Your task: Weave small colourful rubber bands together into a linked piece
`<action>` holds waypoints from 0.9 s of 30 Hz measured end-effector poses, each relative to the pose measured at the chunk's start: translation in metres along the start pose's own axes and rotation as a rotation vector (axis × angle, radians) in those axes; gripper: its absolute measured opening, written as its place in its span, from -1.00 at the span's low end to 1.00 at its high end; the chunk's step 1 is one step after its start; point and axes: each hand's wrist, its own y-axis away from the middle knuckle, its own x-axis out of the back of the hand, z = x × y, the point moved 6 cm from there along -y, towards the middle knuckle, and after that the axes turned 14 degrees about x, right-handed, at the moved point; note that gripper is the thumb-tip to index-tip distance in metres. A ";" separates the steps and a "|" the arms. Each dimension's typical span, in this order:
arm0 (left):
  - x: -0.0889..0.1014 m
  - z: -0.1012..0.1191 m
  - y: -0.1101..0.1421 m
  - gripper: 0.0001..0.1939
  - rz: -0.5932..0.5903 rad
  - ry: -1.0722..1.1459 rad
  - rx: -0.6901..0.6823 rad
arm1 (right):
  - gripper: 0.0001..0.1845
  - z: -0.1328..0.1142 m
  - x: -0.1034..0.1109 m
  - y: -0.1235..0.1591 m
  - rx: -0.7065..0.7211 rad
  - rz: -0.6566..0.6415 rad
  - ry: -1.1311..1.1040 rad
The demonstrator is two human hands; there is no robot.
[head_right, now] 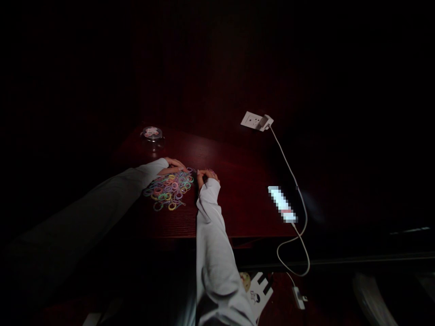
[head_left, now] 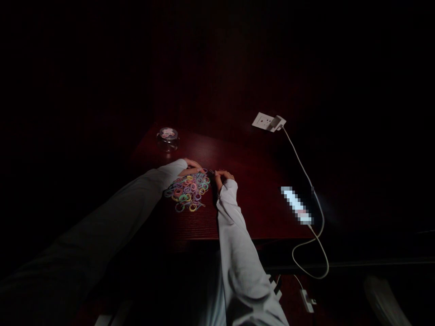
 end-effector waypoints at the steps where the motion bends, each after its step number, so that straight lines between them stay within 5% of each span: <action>1: 0.002 0.000 0.000 -0.41 0.025 -0.016 0.001 | -0.67 0.003 0.005 0.000 -0.057 0.015 0.058; 6: 0.013 0.005 0.004 -0.54 0.110 -0.113 0.003 | -0.72 0.012 0.033 0.004 -0.281 0.106 0.300; 19: 0.019 0.021 0.010 -0.68 0.129 -0.108 -0.064 | -0.72 0.014 0.033 0.009 -0.246 0.135 0.341; 23: 0.035 0.022 0.011 -0.64 0.321 -0.071 -0.030 | -0.70 0.018 0.026 0.007 -0.187 0.160 0.287; 27: 0.051 0.018 0.014 -0.67 0.525 -0.052 0.048 | -0.64 0.012 0.012 0.004 0.019 0.044 0.180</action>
